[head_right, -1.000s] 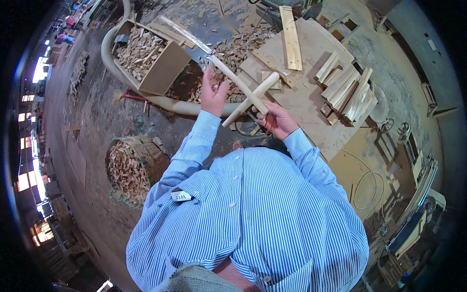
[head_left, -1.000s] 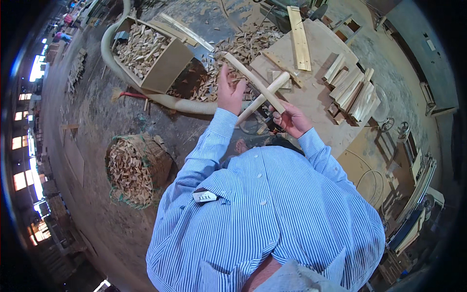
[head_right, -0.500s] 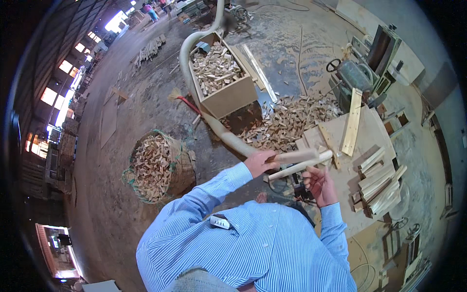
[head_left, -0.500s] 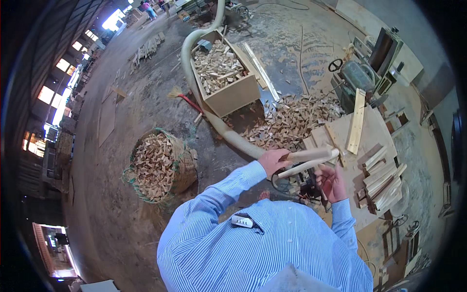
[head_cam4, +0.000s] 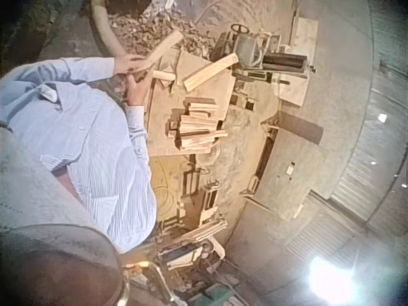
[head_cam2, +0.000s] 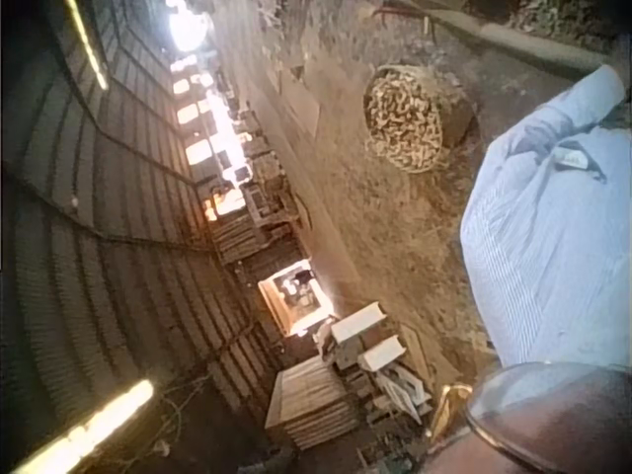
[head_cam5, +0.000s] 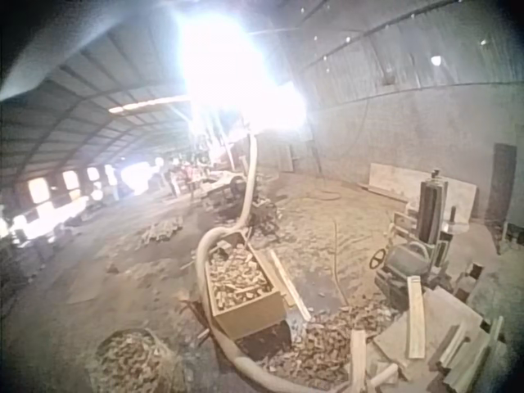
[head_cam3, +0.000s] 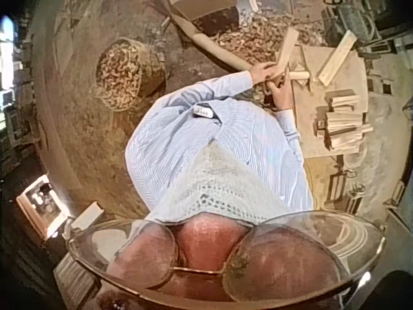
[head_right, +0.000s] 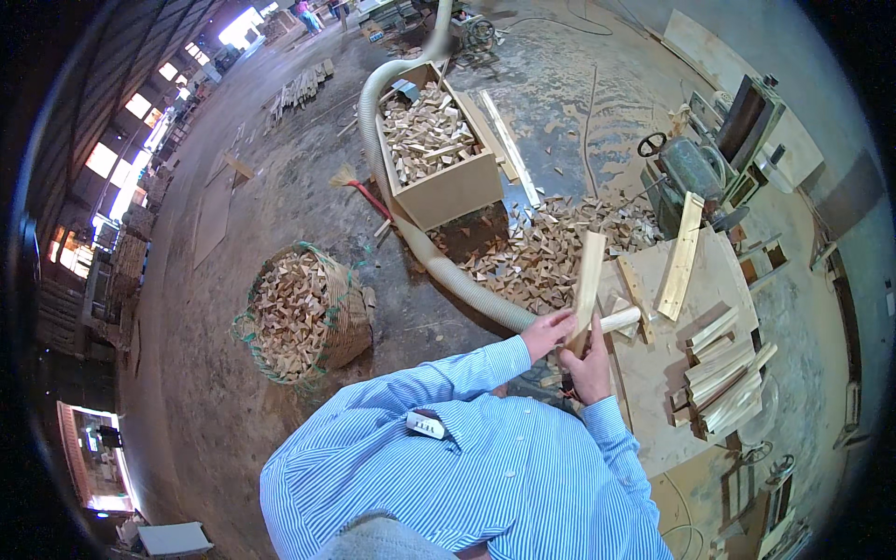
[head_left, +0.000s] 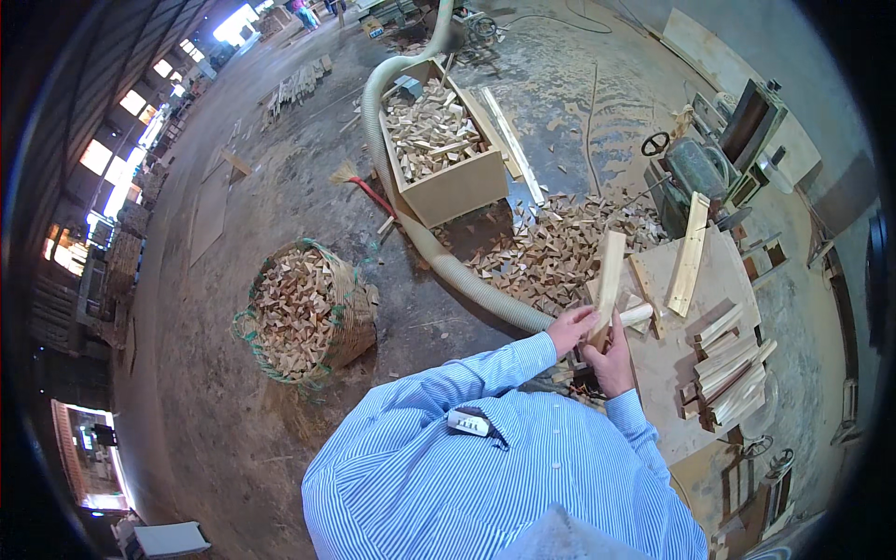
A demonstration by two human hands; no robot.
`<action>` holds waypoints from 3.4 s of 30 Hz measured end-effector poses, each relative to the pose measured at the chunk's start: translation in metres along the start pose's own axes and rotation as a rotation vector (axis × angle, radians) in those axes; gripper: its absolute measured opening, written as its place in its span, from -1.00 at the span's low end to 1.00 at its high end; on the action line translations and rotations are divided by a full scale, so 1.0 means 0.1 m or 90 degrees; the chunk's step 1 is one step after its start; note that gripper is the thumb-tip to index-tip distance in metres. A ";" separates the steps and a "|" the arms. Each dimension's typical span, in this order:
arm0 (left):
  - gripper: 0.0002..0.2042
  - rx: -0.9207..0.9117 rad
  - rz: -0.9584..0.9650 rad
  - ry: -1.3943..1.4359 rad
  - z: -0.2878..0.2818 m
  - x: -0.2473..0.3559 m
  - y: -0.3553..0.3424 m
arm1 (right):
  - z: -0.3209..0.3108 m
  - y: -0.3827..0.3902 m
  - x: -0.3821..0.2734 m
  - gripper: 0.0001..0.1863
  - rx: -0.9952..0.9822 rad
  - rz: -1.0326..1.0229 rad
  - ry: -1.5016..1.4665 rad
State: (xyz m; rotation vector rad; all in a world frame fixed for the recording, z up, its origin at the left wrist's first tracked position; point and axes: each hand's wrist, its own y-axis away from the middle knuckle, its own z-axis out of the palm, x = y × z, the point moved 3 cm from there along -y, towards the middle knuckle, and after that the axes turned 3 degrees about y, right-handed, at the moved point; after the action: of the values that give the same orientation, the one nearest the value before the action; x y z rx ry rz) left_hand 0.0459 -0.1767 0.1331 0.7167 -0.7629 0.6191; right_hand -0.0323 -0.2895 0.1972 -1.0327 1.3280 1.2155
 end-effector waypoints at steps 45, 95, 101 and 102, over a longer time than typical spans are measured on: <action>-0.49 0.076 0.004 -0.920 -0.12 -0.54 -0.34 | -2.79 -1.06 0.72 -0.23 0.439 0.111 0.390; -0.39 0.009 -0.097 -1.094 0.42 -0.69 -1.19 | -3.74 -2.18 0.83 -0.73 0.475 0.132 0.495; -0.43 0.004 -0.055 -1.087 0.44 -0.79 -1.31 | -3.85 -2.16 0.76 -0.74 0.487 0.092 0.528; -0.43 0.006 -0.053 -1.084 0.46 -0.82 -1.37 | -3.90 -2.19 0.76 -0.74 0.485 0.076 0.527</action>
State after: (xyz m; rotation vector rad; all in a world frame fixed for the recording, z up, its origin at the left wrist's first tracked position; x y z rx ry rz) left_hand 0.0788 -0.3137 0.0456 1.2248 -2.2511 -0.2418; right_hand 0.1245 -0.7003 0.0851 -0.8984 2.2680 0.2289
